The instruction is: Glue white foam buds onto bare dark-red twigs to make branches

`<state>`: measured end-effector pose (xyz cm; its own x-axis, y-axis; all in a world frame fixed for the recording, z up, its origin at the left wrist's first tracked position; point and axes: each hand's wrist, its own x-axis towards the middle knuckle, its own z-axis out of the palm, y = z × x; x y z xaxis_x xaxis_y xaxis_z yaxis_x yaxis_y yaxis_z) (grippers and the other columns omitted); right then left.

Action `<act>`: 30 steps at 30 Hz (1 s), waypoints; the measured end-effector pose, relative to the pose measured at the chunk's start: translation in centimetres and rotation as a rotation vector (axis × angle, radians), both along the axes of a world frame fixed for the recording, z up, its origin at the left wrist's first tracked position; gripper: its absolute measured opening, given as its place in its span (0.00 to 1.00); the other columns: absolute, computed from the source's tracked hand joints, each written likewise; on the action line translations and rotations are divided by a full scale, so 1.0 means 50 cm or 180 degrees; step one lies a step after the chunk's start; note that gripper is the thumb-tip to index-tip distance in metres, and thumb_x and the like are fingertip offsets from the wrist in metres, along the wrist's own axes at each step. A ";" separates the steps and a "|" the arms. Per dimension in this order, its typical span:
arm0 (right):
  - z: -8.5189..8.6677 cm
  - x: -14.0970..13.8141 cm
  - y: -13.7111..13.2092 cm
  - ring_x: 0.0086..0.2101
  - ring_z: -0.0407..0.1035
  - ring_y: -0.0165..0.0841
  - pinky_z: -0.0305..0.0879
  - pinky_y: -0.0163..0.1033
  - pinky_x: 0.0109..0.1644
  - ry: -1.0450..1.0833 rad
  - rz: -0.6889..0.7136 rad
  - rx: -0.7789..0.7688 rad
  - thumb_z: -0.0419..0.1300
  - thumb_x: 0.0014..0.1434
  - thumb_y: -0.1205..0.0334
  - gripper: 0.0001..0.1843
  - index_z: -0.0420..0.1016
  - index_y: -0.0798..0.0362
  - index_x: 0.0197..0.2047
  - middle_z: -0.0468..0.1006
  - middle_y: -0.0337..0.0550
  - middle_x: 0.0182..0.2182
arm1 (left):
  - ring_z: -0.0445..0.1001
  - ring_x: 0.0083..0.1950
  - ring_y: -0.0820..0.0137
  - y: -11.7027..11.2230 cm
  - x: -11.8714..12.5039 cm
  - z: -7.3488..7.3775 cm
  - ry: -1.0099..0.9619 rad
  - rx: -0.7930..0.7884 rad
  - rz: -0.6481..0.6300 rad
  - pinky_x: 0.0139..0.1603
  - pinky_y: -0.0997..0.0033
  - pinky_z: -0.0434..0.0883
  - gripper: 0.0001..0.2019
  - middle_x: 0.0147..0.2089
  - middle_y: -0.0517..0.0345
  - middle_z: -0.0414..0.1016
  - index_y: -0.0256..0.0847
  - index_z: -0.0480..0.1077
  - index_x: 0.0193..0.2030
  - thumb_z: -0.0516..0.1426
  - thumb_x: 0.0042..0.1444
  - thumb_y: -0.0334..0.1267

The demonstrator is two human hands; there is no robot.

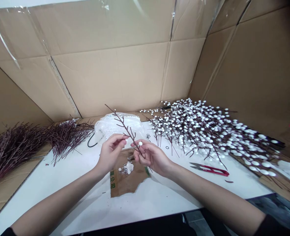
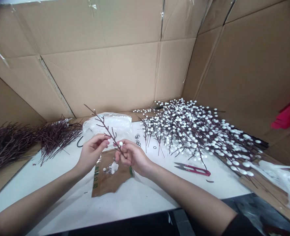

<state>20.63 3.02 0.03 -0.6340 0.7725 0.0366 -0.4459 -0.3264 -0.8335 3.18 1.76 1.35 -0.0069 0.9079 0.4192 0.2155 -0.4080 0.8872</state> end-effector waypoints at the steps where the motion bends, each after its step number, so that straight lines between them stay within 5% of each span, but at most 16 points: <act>1: 0.000 0.001 0.001 0.13 0.48 0.21 0.39 0.31 0.19 0.0048 -0.0021 -0.0015 0.49 0.53 0.64 0.08 0.65 0.55 0.36 0.75 0.42 0.20 | 0.70 0.39 0.71 -0.001 0.000 -0.002 -0.0164 -0.0200 0.0024 0.41 0.73 0.66 0.07 0.38 0.55 0.73 0.40 0.74 0.38 0.58 0.54 0.37; 9: -0.003 -0.002 0.004 0.13 0.45 0.18 0.33 0.30 0.17 -0.0296 -0.0607 0.0375 0.60 0.56 0.56 0.11 0.64 0.54 0.32 0.67 0.32 0.18 | 0.68 0.30 0.76 -0.019 0.018 -0.010 -0.1339 -0.1065 -0.0270 0.37 0.76 0.65 0.10 0.28 0.62 0.70 0.38 0.71 0.37 0.60 0.52 0.42; 13: -0.004 -0.002 0.003 0.14 0.45 0.20 0.34 0.29 0.17 -0.0518 -0.0768 0.0552 0.60 0.56 0.51 0.13 0.67 0.53 0.34 0.63 0.30 0.16 | 0.67 0.30 0.77 -0.027 0.027 -0.005 -0.1443 -0.1135 -0.0337 0.36 0.76 0.65 0.10 0.28 0.61 0.70 0.37 0.70 0.37 0.61 0.51 0.41; 21: -0.005 0.000 0.005 0.14 0.52 0.19 0.39 0.31 0.17 -0.0510 -0.0992 0.0645 0.62 0.54 0.54 0.11 0.68 0.53 0.32 0.71 0.34 0.25 | 0.68 0.31 0.78 -0.039 0.031 -0.004 -0.1520 -0.1319 -0.0438 0.37 0.78 0.65 0.09 0.28 0.62 0.70 0.38 0.71 0.37 0.60 0.53 0.41; 30: -0.005 0.000 0.004 0.14 0.45 0.19 0.36 0.31 0.18 -0.0732 -0.1151 0.0812 0.61 0.54 0.53 0.12 0.67 0.53 0.35 0.70 0.34 0.22 | 0.73 0.37 0.74 -0.042 0.041 0.000 -0.1857 -0.1370 -0.0534 0.42 0.74 0.69 0.09 0.35 0.59 0.74 0.37 0.71 0.35 0.62 0.51 0.41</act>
<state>20.63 3.24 -0.23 -0.3410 0.9290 0.1436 -0.2880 0.0421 -0.9567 5.21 -0.36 1.36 0.0337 0.9994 -0.0032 -0.3743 0.0156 0.9272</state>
